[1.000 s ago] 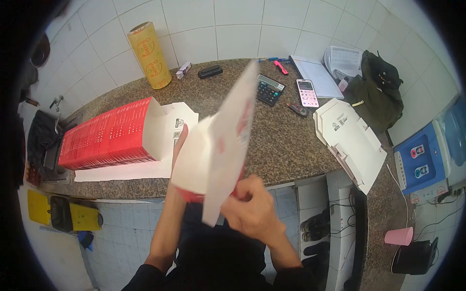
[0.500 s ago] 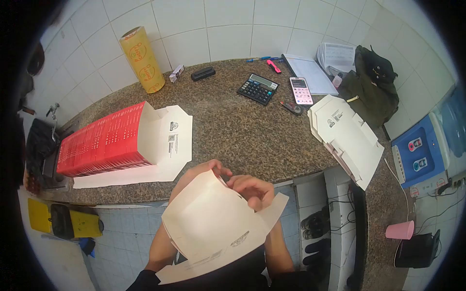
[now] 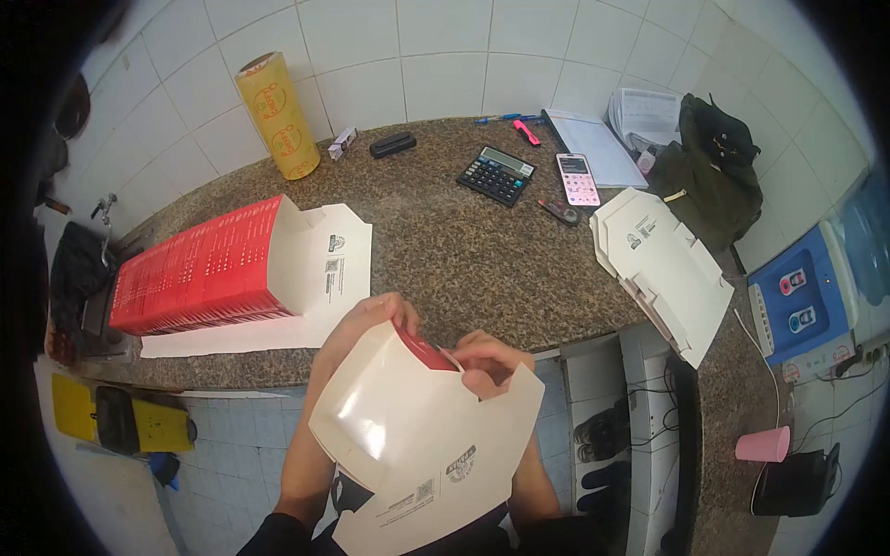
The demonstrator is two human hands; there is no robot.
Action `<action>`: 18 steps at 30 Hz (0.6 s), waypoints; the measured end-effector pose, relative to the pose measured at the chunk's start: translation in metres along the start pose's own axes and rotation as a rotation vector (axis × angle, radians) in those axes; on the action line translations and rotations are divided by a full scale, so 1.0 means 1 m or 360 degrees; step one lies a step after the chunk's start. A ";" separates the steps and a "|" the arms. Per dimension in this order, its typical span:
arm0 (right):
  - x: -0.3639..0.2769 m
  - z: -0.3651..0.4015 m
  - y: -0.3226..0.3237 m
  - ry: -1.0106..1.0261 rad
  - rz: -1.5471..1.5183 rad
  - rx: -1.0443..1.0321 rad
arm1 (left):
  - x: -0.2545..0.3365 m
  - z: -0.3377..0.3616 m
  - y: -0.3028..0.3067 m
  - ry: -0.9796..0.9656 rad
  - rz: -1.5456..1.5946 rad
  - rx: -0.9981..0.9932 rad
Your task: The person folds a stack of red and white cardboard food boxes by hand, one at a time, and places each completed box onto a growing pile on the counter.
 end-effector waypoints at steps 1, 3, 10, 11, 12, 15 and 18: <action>0.000 -0.002 -0.001 -0.0113 0.0110 -0.0031 | 0.002 0.000 0.001 0.0002 -0.0002 0.0000; -0.004 -0.008 -0.006 -0.0224 0.0219 -0.0065 | 0.004 0.001 0.004 0.0052 -0.0083 0.0044; 0.026 -0.023 -0.008 -0.0720 0.0662 0.0187 | 0.017 -0.005 -0.008 -0.0186 -0.0553 0.0241; 0.026 -0.021 -0.005 -0.0794 0.0525 0.0341 | 0.017 -0.005 -0.003 -0.0169 -0.0491 0.0339; 0.027 -0.019 -0.002 -0.0866 0.0383 0.0496 | 0.017 -0.004 0.002 -0.0151 -0.0430 0.0435; 0.035 -0.023 0.006 -0.0789 0.0198 0.0363 | 0.019 -0.001 0.008 -0.0065 -0.0494 0.0464; 0.041 -0.024 0.011 -0.0784 0.0037 0.0071 | 0.026 0.003 -0.004 -0.0115 -0.0512 0.0487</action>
Point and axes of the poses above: each hand's wrist, its own z-axis away from the middle knuckle, its own y-axis out of the back of the hand, x = y × z, the point moved 7 cm from there along -z, towards the middle knuckle, and after that the axes turned 7 degrees about -y, right-handed, at the moved point
